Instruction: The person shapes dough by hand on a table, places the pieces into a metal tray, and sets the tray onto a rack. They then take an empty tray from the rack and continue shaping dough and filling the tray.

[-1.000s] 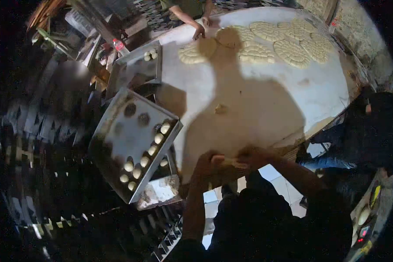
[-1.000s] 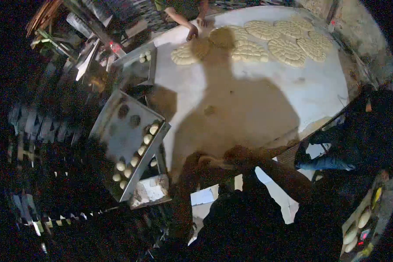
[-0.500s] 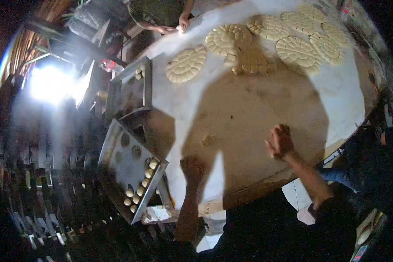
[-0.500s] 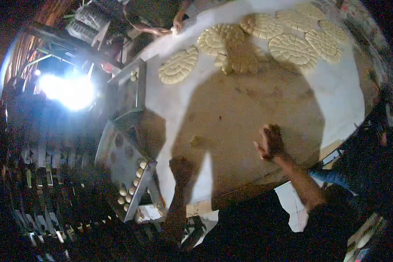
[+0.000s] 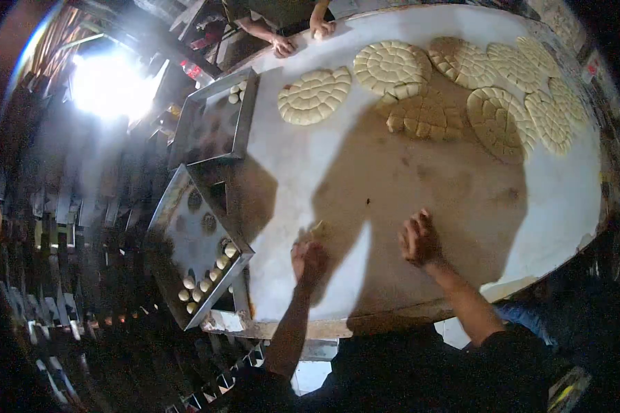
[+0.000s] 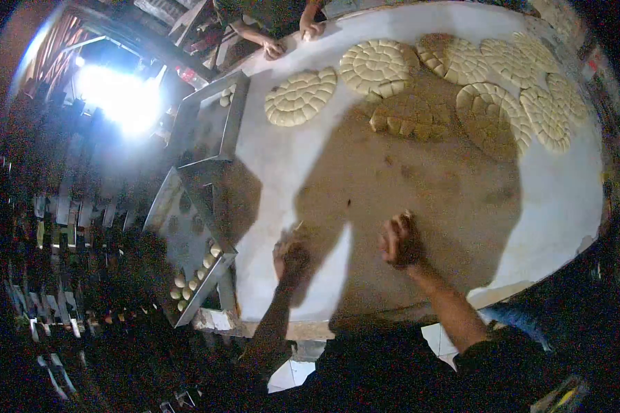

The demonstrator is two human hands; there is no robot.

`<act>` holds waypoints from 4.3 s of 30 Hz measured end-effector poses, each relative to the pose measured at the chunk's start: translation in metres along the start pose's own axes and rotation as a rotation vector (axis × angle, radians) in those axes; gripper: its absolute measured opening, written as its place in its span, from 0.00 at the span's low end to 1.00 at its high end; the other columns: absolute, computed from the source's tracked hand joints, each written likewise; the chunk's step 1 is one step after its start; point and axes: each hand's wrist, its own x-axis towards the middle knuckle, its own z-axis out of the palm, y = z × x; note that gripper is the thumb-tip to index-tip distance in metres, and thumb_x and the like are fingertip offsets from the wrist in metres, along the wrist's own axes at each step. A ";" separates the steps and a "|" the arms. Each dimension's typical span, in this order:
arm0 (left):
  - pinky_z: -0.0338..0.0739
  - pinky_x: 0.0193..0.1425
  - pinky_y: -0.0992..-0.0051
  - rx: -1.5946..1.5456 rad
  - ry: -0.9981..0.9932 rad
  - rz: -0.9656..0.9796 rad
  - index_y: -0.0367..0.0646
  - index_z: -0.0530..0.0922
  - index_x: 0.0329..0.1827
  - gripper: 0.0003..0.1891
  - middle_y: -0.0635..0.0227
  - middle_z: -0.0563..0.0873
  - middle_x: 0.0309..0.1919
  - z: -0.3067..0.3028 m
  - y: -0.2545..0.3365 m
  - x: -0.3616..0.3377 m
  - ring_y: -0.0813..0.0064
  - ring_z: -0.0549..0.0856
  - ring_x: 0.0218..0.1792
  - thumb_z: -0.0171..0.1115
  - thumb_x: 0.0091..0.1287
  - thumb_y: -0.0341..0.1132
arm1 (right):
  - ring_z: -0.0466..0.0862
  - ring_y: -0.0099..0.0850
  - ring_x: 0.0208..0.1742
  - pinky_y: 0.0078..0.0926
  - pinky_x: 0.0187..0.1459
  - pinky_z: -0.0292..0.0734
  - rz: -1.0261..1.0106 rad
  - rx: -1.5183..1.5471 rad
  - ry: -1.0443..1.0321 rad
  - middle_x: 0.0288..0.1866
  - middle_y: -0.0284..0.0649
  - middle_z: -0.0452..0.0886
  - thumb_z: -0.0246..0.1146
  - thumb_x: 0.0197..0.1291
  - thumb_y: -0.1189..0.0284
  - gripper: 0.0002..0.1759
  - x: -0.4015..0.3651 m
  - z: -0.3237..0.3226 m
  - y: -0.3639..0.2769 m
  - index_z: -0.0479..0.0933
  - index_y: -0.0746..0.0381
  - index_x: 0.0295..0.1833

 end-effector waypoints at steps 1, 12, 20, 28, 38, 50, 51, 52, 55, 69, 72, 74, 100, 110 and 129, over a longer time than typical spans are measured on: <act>0.74 0.52 0.55 -0.175 0.081 -0.040 0.43 0.79 0.43 0.12 0.59 0.82 0.40 0.004 0.030 0.005 0.55 0.81 0.42 0.63 0.61 0.38 | 0.72 0.49 0.46 0.54 0.59 0.65 0.013 0.025 0.083 0.44 0.51 0.70 0.60 0.57 0.71 0.12 0.009 0.011 -0.013 0.71 0.67 0.42; 0.72 0.54 0.54 -0.228 0.005 -0.073 0.44 0.79 0.40 0.06 0.57 0.80 0.35 -0.028 -0.025 -0.059 0.53 0.79 0.40 0.63 0.62 0.33 | 0.73 0.54 0.50 0.58 0.61 0.64 0.135 -0.037 -0.082 0.40 0.50 0.74 0.60 0.55 0.72 0.08 -0.030 0.005 0.021 0.72 0.63 0.38; 0.65 0.67 0.51 -0.402 -0.418 0.038 0.41 0.78 0.50 0.12 0.53 0.82 0.49 0.058 0.002 -0.034 0.50 0.79 0.55 0.59 0.66 0.34 | 0.72 0.44 0.44 0.45 0.54 0.64 0.302 -0.076 0.187 0.37 0.45 0.72 0.54 0.68 0.70 0.10 0.008 0.075 -0.072 0.70 0.66 0.37; 0.66 0.71 0.54 -0.591 -0.251 0.061 0.39 0.75 0.60 0.19 0.48 0.75 0.61 -0.168 -0.092 -0.133 0.52 0.74 0.64 0.60 0.69 0.36 | 0.82 0.33 0.34 0.37 0.39 0.81 0.788 0.347 -0.406 0.36 0.42 0.80 0.59 0.69 0.59 0.19 -0.033 0.005 -0.091 0.77 0.67 0.43; 0.74 0.62 0.58 0.197 -0.285 -0.038 0.41 0.78 0.55 0.19 0.49 0.80 0.55 -0.280 -0.299 -0.038 0.49 0.79 0.57 0.64 0.62 0.37 | 0.83 0.42 0.46 0.34 0.48 0.78 -0.271 0.705 -0.251 0.48 0.49 0.79 0.62 0.62 0.74 0.14 0.190 0.086 -0.484 0.75 0.67 0.52; 0.72 0.63 0.56 -0.234 0.347 -0.181 0.40 0.69 0.66 0.31 0.46 0.80 0.54 -0.305 -0.132 -0.014 0.45 0.79 0.57 0.66 0.63 0.42 | 0.81 0.42 0.39 0.42 0.44 0.75 -0.076 0.251 0.333 0.34 0.45 0.80 0.66 0.55 0.67 0.10 0.081 0.107 -0.244 0.76 0.62 0.34; 0.75 0.61 0.57 -0.257 0.332 -0.046 0.40 0.69 0.67 0.31 0.50 0.81 0.53 -0.281 -0.105 0.005 0.47 0.81 0.55 0.68 0.62 0.40 | 0.80 0.42 0.37 0.42 0.43 0.75 -0.014 0.222 0.338 0.33 0.44 0.80 0.66 0.55 0.67 0.10 0.068 0.100 -0.209 0.76 0.62 0.33; 0.76 0.59 0.58 -0.282 0.186 0.090 0.40 0.70 0.66 0.30 0.51 0.81 0.52 -0.255 -0.071 0.027 0.48 0.82 0.54 0.69 0.61 0.39 | 0.80 0.42 0.37 0.41 0.42 0.74 0.123 0.164 0.273 0.32 0.44 0.80 0.65 0.54 0.67 0.10 0.054 0.091 -0.179 0.75 0.62 0.33; 0.78 0.56 0.62 -0.354 -0.172 0.423 0.41 0.75 0.63 0.28 0.53 0.83 0.50 -0.188 0.039 0.086 0.55 0.84 0.51 0.71 0.60 0.38 | 0.78 0.43 0.37 0.39 0.42 0.70 0.422 0.073 0.172 0.29 0.43 0.77 0.64 0.54 0.68 0.09 0.010 0.051 -0.097 0.73 0.61 0.30; 0.64 0.68 0.60 -0.475 -0.294 -0.116 0.43 0.70 0.67 0.27 0.59 0.77 0.62 0.236 0.129 0.448 0.62 0.74 0.64 0.58 0.69 0.48 | 0.74 0.40 0.34 0.42 0.44 0.63 0.742 -0.071 0.442 0.27 0.38 0.73 0.64 0.54 0.69 0.08 -0.071 -0.057 0.078 0.70 0.56 0.29; 0.57 0.74 0.58 -1.070 -0.344 -0.119 0.43 0.67 0.70 0.30 0.59 0.74 0.66 0.273 0.057 0.452 0.59 0.70 0.69 0.55 0.71 0.52 | 0.75 0.41 0.34 0.42 0.43 0.65 0.767 -0.082 0.489 0.27 0.40 0.74 0.63 0.54 0.68 0.08 -0.059 -0.055 0.082 0.72 0.57 0.30; 0.58 0.74 0.58 -1.322 -0.351 -0.161 0.43 0.68 0.69 0.31 0.59 0.74 0.65 0.257 0.005 0.434 0.61 0.71 0.68 0.56 0.70 0.54 | 0.76 0.42 0.34 0.42 0.43 0.67 0.731 -0.194 0.523 0.27 0.40 0.75 0.63 0.55 0.68 0.08 -0.058 -0.052 0.089 0.73 0.59 0.31; 0.73 0.54 0.60 -1.081 0.198 -0.267 0.37 0.74 0.51 0.22 0.52 0.78 0.40 -0.111 -0.091 -0.146 0.55 0.78 0.44 0.59 0.70 0.49 | 0.79 0.40 0.43 0.37 0.48 0.77 0.660 0.480 0.310 0.45 0.44 0.75 0.55 0.71 0.64 0.15 -0.070 0.089 -0.221 0.70 0.63 0.55; 0.71 0.52 0.54 0.203 -0.158 0.489 0.40 0.78 0.37 0.19 0.54 0.80 0.38 -0.138 -0.069 -0.072 0.48 0.77 0.43 0.70 0.60 0.49 | 0.72 0.48 0.44 0.54 0.52 0.63 0.138 -0.181 -0.094 0.45 0.51 0.68 0.52 0.65 0.58 0.19 -0.119 -0.027 -0.074 0.69 0.66 0.41; 0.75 0.46 0.55 0.037 0.075 -0.013 0.46 0.80 0.44 0.10 0.61 0.84 0.45 -0.023 -0.019 -0.016 0.59 0.81 0.49 0.62 0.65 0.41 | 0.75 0.49 0.47 0.54 0.60 0.68 0.105 0.000 0.117 0.38 0.53 0.75 0.60 0.56 0.74 0.06 0.007 0.009 -0.034 0.74 0.66 0.36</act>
